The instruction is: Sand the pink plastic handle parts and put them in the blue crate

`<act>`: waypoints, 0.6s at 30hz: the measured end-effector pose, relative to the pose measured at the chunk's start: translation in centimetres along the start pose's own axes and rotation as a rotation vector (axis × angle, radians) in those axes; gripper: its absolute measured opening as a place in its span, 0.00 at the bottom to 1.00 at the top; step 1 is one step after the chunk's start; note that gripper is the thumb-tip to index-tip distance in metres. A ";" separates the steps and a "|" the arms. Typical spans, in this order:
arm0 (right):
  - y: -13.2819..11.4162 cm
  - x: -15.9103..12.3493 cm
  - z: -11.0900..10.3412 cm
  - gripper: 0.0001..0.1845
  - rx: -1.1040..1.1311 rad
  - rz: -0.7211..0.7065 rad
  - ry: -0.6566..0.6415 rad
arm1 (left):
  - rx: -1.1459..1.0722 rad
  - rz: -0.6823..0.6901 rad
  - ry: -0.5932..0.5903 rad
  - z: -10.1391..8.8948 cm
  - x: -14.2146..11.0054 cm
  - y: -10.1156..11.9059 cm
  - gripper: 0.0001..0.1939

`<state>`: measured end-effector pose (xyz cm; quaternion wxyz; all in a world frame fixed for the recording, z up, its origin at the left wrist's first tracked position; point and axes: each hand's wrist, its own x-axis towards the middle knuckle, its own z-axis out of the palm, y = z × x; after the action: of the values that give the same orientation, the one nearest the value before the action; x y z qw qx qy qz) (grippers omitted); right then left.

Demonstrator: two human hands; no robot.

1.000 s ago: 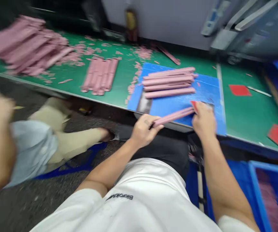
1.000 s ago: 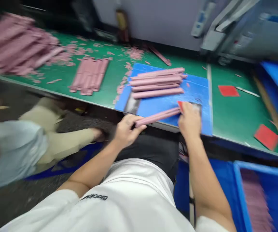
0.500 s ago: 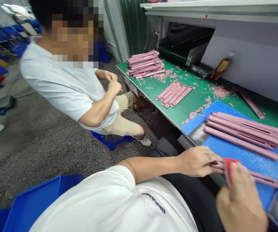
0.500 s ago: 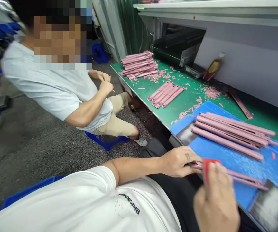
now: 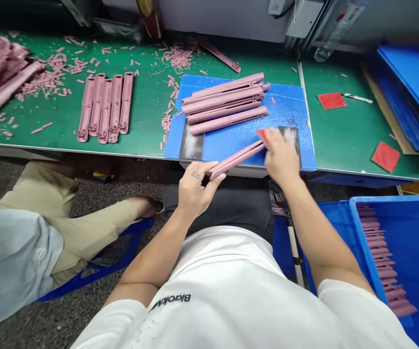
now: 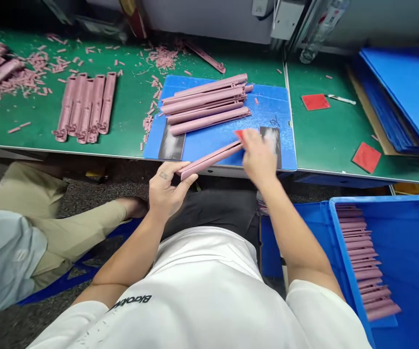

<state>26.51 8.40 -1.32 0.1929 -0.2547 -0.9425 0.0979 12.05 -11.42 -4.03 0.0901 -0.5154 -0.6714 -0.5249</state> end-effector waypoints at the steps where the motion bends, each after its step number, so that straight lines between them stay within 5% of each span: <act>1: 0.8 0.4 -0.1 0.36 -0.024 0.081 -0.003 | 0.008 -0.002 0.000 0.0 -0.1 0.1 0.13; 3: 1.2 0.5 -0.2 0.35 -0.026 0.076 -0.037 | 0.027 -0.008 -0.013 0.2 -0.1 0.2 0.14; 7: 0.4 -0.1 -0.1 0.36 0.028 -0.187 -0.081 | 0.053 -0.054 -0.030 0.1 -0.2 -0.2 0.15; 11: 4.4 0.9 0.4 0.38 -0.082 0.130 -0.063 | 0.095 -0.120 -0.048 -0.4 0.0 -1.5 0.16; 15: 8.2 2.2 1.3 0.40 -0.073 0.043 -0.075 | 0.035 -0.241 -0.088 -0.9 1.0 -3.1 0.18; 18: 7.8 2.8 1.7 0.40 -0.073 0.112 -0.074 | -0.020 -0.301 -0.187 -1.3 1.6 -3.5 0.24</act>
<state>27.00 16.31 -4.18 0.1427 -0.3102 -0.9362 0.0836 7.98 -11.26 -4.55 -0.0576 -0.4563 -0.7413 -0.4888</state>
